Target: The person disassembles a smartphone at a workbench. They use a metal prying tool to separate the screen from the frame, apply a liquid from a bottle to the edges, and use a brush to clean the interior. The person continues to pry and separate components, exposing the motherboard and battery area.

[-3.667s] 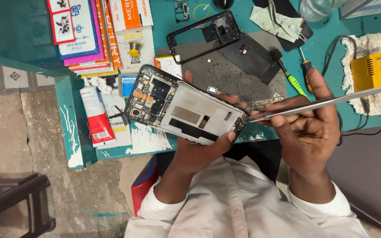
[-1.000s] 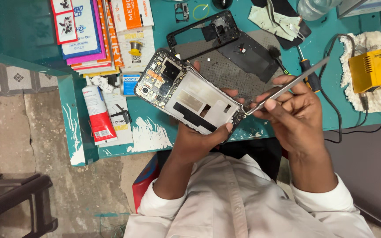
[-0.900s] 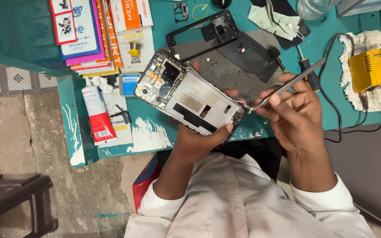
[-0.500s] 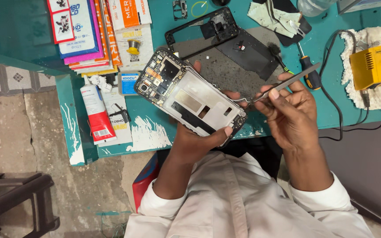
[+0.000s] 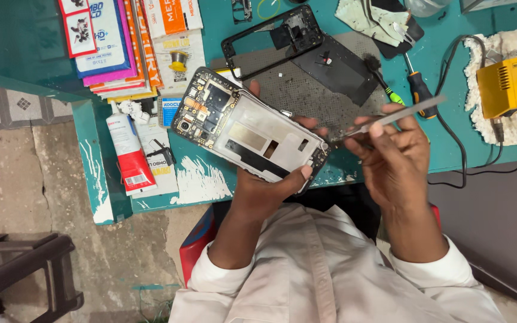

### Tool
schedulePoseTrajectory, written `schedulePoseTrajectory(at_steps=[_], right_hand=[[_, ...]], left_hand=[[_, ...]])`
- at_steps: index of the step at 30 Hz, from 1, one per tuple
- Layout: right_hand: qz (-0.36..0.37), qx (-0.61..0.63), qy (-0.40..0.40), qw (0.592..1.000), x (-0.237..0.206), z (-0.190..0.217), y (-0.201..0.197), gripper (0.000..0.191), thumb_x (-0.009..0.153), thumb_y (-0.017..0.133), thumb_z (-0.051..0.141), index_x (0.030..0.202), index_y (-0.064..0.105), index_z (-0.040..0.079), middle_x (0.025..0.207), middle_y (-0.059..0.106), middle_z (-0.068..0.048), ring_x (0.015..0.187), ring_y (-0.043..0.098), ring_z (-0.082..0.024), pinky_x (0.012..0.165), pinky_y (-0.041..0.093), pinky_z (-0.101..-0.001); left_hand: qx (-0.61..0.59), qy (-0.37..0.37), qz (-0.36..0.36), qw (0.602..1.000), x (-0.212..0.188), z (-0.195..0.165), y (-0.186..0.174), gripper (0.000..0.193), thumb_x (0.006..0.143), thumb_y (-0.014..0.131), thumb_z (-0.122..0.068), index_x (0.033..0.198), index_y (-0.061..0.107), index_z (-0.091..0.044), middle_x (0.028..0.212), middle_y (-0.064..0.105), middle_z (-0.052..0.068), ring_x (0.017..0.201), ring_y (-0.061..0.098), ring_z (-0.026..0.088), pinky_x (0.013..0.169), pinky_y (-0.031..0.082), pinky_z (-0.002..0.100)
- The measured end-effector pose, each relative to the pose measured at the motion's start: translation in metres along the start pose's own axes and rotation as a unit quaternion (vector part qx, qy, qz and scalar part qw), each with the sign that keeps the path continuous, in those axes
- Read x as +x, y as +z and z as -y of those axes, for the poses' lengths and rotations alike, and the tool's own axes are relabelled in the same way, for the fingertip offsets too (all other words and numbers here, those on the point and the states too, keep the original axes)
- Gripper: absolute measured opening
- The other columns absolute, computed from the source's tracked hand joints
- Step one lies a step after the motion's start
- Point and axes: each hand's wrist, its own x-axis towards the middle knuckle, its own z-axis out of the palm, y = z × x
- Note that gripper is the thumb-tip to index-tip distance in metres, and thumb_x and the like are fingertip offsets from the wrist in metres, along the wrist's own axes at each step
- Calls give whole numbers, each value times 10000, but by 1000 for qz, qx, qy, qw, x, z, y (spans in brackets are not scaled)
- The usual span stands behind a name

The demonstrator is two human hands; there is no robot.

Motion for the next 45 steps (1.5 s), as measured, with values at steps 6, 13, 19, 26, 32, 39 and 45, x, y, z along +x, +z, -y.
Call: schedulePoseTrajectory(at_steps=[6, 13, 19, 26, 32, 39, 45], right_hand=[[44, -73, -113, 990, -20, 8, 13, 310, 1078, 620, -15, 1355, 487, 31, 1137, 699, -208, 1013, 737, -288, 906, 621, -441], [105, -184, -154, 965, -13, 13, 20, 154, 1061, 653, 28, 1194, 576, 22, 954, 617, -67, 782, 545, -106, 764, 491, -283], [133, -453, -141, 870, -10, 19, 37, 284, 837, 821, 2, 1088, 692, -22, 904, 608, -37, 746, 440, -66, 655, 360, -231], [135, -499, -165, 840, -5, 29, 51, 111, 914, 744, -50, 1018, 735, -11, 888, 687, -37, 708, 516, -64, 614, 386, -225], [141, -503, -132, 843, -4, 28, 40, 71, 923, 710, -63, 986, 696, -33, 870, 667, -44, 709, 520, -70, 625, 390, -223], [166, -260, 63, 949, 10, 12, 14, 118, 1049, 664, 42, 1048, 672, -76, 952, 669, -33, 797, 566, -67, 688, 451, -227], [185, -98, 220, 953, 17, -8, -3, 365, 1026, 585, 105, 1313, 626, -115, 1017, 722, -102, 752, 630, -84, 665, 504, -243]], left_hand=[[45, 7, -10, 999, -1, 1, 2, 1162, 889, 609, 168, 1705, -139, -187, 1360, 598, 155, 1313, 628, 280, 1141, 533, 427], [141, 34, -4, 989, -3, 5, 2, 1143, 874, 606, 181, 1701, -122, -121, 1380, 612, 132, 1214, 635, 177, 1011, 553, 318], [138, 32, 5, 990, -6, 4, 2, 1141, 887, 630, 184, 1716, -97, -112, 1404, 599, 138, 1149, 633, 146, 996, 543, 293], [126, 14, 10, 992, -6, 3, 1, 1132, 897, 624, 166, 1720, -96, -126, 1423, 587, 155, 1191, 619, 132, 1033, 520, 282], [106, 6, 18, 994, -6, 7, -2, 1132, 907, 622, 150, 1725, -104, -141, 1425, 587, 161, 1213, 614, 134, 1036, 510, 283], [-15, -15, 51, 998, -1, 8, -7, 1208, 915, 722, 87, 1721, -134, -186, 1422, 589, 210, 1294, 635, 241, 1117, 519, 372], [-54, -34, 38, 997, 1, 7, -3, 1240, 880, 720, 108, 1713, -147, -199, 1431, 592, 218, 1285, 651, 294, 1122, 552, 472]])
